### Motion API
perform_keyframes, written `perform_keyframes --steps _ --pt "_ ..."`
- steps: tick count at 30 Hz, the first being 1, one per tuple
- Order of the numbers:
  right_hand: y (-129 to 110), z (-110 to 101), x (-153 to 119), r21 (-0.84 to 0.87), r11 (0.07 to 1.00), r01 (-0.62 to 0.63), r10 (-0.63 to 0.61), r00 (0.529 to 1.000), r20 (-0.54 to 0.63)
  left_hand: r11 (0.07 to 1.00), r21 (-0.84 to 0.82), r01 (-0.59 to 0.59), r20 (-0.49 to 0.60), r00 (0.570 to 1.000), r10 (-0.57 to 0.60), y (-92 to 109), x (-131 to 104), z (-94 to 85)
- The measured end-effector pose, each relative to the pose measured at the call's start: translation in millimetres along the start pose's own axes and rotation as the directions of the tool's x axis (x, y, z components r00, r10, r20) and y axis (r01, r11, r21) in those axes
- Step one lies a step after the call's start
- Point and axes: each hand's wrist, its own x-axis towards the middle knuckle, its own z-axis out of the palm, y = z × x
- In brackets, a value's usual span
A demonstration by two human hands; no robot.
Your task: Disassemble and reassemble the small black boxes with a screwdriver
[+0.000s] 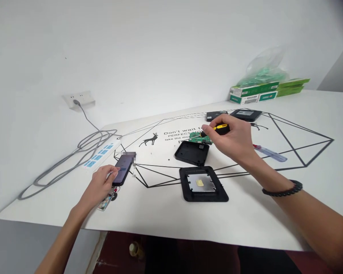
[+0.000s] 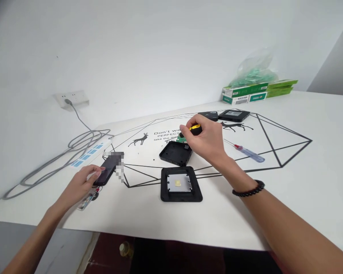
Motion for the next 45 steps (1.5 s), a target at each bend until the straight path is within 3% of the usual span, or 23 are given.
perform_keyframes --steps 3,5,8,11,13,17,20,24,27,32,36,41,45 --pt "0.5 -0.6 0.0 0.001 1.000 0.000 0.000 1.000 -0.005 0.999 -0.046 -0.017 -0.130 0.991 0.011 8.3 -2.4 -3.8" --pt "1.0 -1.2 0.0 0.014 1.000 0.006 -0.006 1.000 0.004 0.996 -0.088 -0.025 -0.159 0.987 0.011 19.4 -6.1 -5.5" --pt "1.1 -2.4 -0.3 0.031 0.999 0.027 -0.028 0.999 0.030 0.986 -0.154 -0.066 -0.091 0.994 0.052 44.0 -12.6 -0.3" --pt "0.3 -3.8 -0.4 0.049 0.998 0.040 -0.042 0.998 0.056 0.972 -0.182 -0.151 0.019 0.987 0.157 70.9 -19.8 16.7" --pt "-0.3 -4.5 0.1 0.059 0.997 0.042 -0.046 0.997 0.060 0.945 -0.193 -0.263 0.087 0.955 0.284 86.3 -25.4 32.6" --pt "-0.2 -5.2 1.7 0.062 0.998 0.033 -0.037 0.997 0.062 0.855 -0.254 -0.452 0.197 0.842 0.503 109.0 -36.9 63.7" --pt "0.4 -5.1 2.4 0.067 0.997 0.031 -0.035 0.998 0.059 0.821 -0.269 -0.504 0.216 0.799 0.561 118.8 -41.6 77.9" --pt "-0.2 -5.7 2.8 0.095 0.995 0.029 -0.036 0.997 0.069 0.809 -0.291 -0.512 0.181 0.800 0.571 122.2 -41.5 83.1" --pt "-3.9 -10.1 3.2 0.159 0.987 0.019 -0.042 0.989 0.144 0.807 -0.300 -0.508 0.209 0.791 0.575 121.2 -39.9 83.1" --pt "-15.3 -24.3 4.8 0.268 0.962 -0.056 -0.060 0.912 0.405 0.783 -0.275 -0.558 0.265 0.739 0.619 120.6 -39.2 84.6" --pt "-21.8 -29.4 10.3 0.225 0.974 -0.028 -0.089 0.865 0.493 0.770 -0.272 -0.577 0.309 0.706 0.637 121.3 -39.8 85.2" --pt "-41.1 -28.1 17.5 0.115 0.990 0.085 -0.137 0.800 0.584 0.779 -0.270 -0.565 0.337 0.703 0.627 121.4 -39.2 86.6" --pt "-66.1 -26.4 17.3 0.028 0.989 0.144 -0.123 0.716 0.687 0.780 -0.261 -0.569 0.327 0.708 0.626 120.8 -39.1 88.0"
